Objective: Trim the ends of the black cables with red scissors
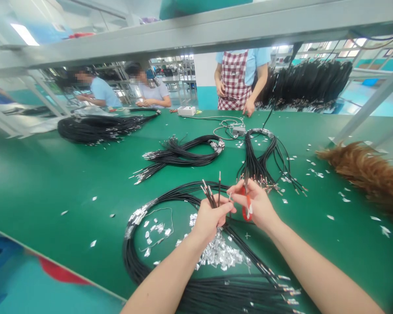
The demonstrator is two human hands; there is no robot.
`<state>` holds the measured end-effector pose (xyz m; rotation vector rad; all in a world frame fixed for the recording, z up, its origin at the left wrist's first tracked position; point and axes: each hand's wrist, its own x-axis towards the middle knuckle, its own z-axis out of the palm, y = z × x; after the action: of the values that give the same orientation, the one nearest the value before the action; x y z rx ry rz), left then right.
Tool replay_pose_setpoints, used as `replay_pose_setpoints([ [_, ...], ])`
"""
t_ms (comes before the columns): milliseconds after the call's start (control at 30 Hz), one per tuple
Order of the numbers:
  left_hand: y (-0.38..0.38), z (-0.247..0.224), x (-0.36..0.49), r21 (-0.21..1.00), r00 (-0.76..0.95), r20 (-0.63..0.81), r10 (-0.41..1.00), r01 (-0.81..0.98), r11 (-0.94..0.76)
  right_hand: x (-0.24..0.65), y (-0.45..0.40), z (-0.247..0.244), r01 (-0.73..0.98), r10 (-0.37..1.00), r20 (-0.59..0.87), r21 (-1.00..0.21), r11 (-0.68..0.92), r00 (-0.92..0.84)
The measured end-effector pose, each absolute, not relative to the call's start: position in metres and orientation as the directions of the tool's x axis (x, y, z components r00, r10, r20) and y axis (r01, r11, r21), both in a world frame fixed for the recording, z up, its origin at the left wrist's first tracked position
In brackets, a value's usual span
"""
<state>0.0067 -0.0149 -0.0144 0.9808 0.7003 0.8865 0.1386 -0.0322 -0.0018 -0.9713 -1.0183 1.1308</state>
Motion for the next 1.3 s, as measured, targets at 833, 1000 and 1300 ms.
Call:
replay_pose_setpoints([
  [833,-0.014,-0.004,-0.003,0.898,0.408,-0.087,0.909,-0.362,0.249,0.143,-0.044,0.003,0.477,0.947,0.307,-0.849,0.227,0.094],
  [1000,-0.01,-0.002,-0.008,0.879,0.415,-0.084,0.906,-0.398,0.264,0.153,-0.044,0.004,0.802,0.94,0.32,-0.527,0.28,-0.118],
  [1300,-0.011,-0.002,-0.006,0.894,0.435,-0.086,0.897,-0.363,0.262,0.152,-0.047,0.009,0.846,0.936,0.331,-0.461,0.268,-0.117],
])
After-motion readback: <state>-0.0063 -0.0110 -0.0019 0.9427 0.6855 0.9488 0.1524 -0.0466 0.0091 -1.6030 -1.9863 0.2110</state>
